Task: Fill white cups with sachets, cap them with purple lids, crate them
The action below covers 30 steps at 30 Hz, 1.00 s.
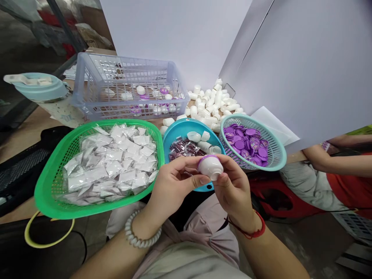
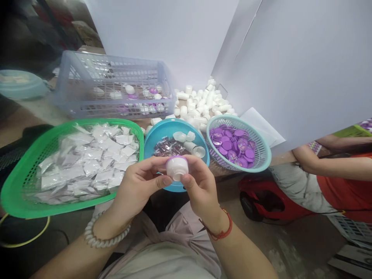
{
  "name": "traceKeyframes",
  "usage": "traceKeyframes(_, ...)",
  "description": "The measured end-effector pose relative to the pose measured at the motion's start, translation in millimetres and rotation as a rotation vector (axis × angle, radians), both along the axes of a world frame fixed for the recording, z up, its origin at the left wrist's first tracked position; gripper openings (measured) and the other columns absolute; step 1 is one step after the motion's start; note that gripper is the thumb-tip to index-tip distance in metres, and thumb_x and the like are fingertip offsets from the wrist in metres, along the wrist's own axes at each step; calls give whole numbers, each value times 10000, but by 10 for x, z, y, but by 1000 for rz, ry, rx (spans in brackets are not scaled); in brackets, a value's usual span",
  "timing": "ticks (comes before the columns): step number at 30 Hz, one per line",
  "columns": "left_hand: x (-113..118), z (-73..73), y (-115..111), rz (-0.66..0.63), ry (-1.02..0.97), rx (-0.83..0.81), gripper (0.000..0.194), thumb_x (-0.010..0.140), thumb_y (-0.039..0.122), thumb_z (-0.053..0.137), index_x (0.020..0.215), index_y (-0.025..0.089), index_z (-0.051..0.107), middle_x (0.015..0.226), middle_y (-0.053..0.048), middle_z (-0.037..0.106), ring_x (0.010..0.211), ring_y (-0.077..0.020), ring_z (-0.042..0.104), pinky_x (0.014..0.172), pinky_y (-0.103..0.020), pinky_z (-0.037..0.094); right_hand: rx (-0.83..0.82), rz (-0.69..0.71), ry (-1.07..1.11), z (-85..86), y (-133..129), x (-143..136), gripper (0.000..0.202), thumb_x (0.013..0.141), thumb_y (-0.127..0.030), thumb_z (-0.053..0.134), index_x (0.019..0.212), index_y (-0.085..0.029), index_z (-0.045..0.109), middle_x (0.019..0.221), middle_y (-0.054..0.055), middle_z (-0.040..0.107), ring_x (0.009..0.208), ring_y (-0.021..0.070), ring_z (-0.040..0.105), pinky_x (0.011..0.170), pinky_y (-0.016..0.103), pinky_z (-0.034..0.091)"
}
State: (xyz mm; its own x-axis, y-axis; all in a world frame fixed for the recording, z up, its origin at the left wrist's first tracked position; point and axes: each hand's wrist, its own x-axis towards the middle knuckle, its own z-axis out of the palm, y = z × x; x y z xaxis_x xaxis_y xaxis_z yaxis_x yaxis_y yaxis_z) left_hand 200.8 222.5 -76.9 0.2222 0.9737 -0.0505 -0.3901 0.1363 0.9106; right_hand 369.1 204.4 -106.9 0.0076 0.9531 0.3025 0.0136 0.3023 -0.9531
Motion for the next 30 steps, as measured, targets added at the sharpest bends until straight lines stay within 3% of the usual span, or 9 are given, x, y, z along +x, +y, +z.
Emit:
traceKeyframes(3,-10,-10,-10,50,-7,13,237,711,314,971,908,231,869,860,-24,812,802,-179,713,727,-250,587,4,37,15,34,17,-55,449,961,-674,665,1140,-263,654,964,70,699,836,220,685,731,340,619)
traceKeyframes(6,-59,8,-14,39,-22,11,215,724,310,960,891,227,854,842,-15,793,789,-171,699,711,-241,570,12,84,22,88,26,-77,385,976,-617,683,1124,-263,644,933,45,670,789,185,648,693,291,588)
traceKeyframes(14,-237,98,-85,-8,237,90,252,869,464,842,943,244,743,868,0,696,779,-160,612,683,-251,488,-16,171,-76,217,75,-55,383,964,-591,714,1145,-258,659,913,39,659,751,174,609,635,266,546)
traceKeyframes(19,-267,102,-137,-25,254,69,284,911,495,787,919,242,658,846,18,637,779,-153,581,690,-246,471,-51,212,-69,256,92,-121,376,966,-573,727,1130,-238,676,914,39,685,768,170,625,663,260,559)
traceKeyframes(22,-393,114,-96,-17,391,88,292,932,528,742,936,247,666,856,8,651,794,-180,605,698,-282,483,-57,307,-81,299,170,-153,359,998,-557,694,1152,-234,678,974,54,724,829,180,671,721,274,578)
traceKeyframes(24,-568,116,-33,-13,628,176,267,961,518,703,1044,264,702,993,-21,726,943,-236,663,845,-359,518,-38,406,-168,326,341,-166,362,1020,-535,666,1224,-235,670,1051,72,751,893,202,710,777,305,598)
traceKeyframes(26,-804,100,43,26,966,281,358,966,478,709,1277,301,695,1286,-64,738,1237,-329,629,1085,-518,448,20,434,-345,335,655,-190,392,1034,-513,639,1314,-239,662,1172,98,760,1023,246,730,881,369,610)
traceKeyframes(28,-1061,63,114,87,1324,291,534,971,421,717,1485,329,604,1530,-98,630,1444,-408,494,1187,-657,322,109,313,-530,321,1116,-255,434,1046,-493,594,1393,-240,656,1272,115,742,1151,285,709,993,441,590)
traceKeyframes(30,-1288,16,165,53,1595,186,590,982,349,702,1555,326,566,1611,-129,562,1469,-455,470,1164,-688,353,188,130,-643,295,1672,-375,476,1053,-450,532,1461,-227,631,1262,126,736,1144,290,704,1017,475,582)
